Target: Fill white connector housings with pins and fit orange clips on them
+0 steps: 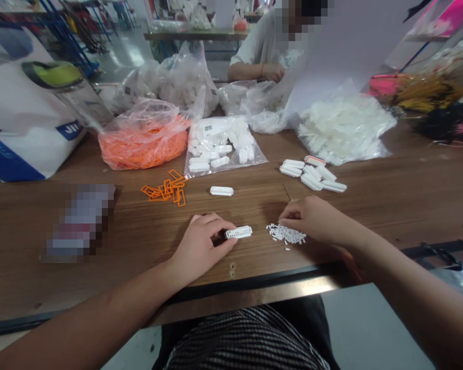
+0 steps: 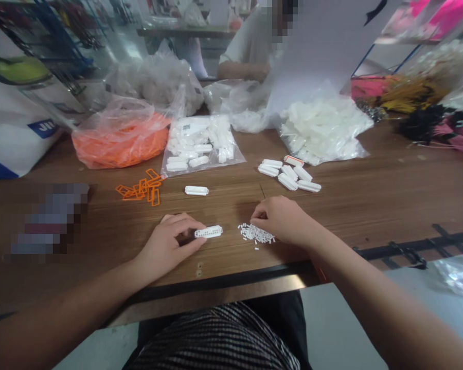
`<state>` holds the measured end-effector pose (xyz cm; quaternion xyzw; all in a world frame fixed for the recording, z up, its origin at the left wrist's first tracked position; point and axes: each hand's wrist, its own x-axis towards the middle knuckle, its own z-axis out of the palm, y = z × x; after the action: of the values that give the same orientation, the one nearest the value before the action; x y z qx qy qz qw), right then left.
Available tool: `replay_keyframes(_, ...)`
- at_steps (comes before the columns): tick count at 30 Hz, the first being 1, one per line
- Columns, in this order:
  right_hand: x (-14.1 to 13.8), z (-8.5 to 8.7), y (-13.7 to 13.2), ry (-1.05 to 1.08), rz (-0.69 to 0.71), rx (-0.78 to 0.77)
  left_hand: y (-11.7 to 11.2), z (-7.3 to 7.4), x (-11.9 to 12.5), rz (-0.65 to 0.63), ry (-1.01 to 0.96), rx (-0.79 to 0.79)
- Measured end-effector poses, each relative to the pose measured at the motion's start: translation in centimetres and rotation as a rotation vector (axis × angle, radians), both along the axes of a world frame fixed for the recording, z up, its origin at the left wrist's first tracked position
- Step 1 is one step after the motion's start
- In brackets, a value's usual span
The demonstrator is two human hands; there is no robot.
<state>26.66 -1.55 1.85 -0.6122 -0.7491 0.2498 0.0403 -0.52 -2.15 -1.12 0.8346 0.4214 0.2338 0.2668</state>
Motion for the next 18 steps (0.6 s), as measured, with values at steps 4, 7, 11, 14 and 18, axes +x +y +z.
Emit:
replay_keyframes(4, -0.6, 0.4, 0.5, -0.072, 0.027, 0.005, 0.0, 0.0, 0.0, -0.003, -0.006, 0.003)
replay_keyframes(7, -0.3, -0.1, 1.1, 0.028, 0.048, -0.058, 0.0, 0.0, 0.0, -0.003, -0.008, 0.001)
replay_keyframes(11, -0.3, -0.2, 1.1, 0.187, -0.043, -0.078, -0.1, -0.1, 0.0, 0.001, -0.012, 0.004)
replay_keyframes(14, -1.8, 0.5, 0.1, 0.336, -0.067, -0.025, -0.1, -0.1, 0.1, 0.005, -0.018, 0.001)
replay_keyframes(18, -4.9, 0.9, -1.2, 0.454, 0.059, 0.001, -0.1, 0.0, 0.1, 0.003, -0.013, -0.015)
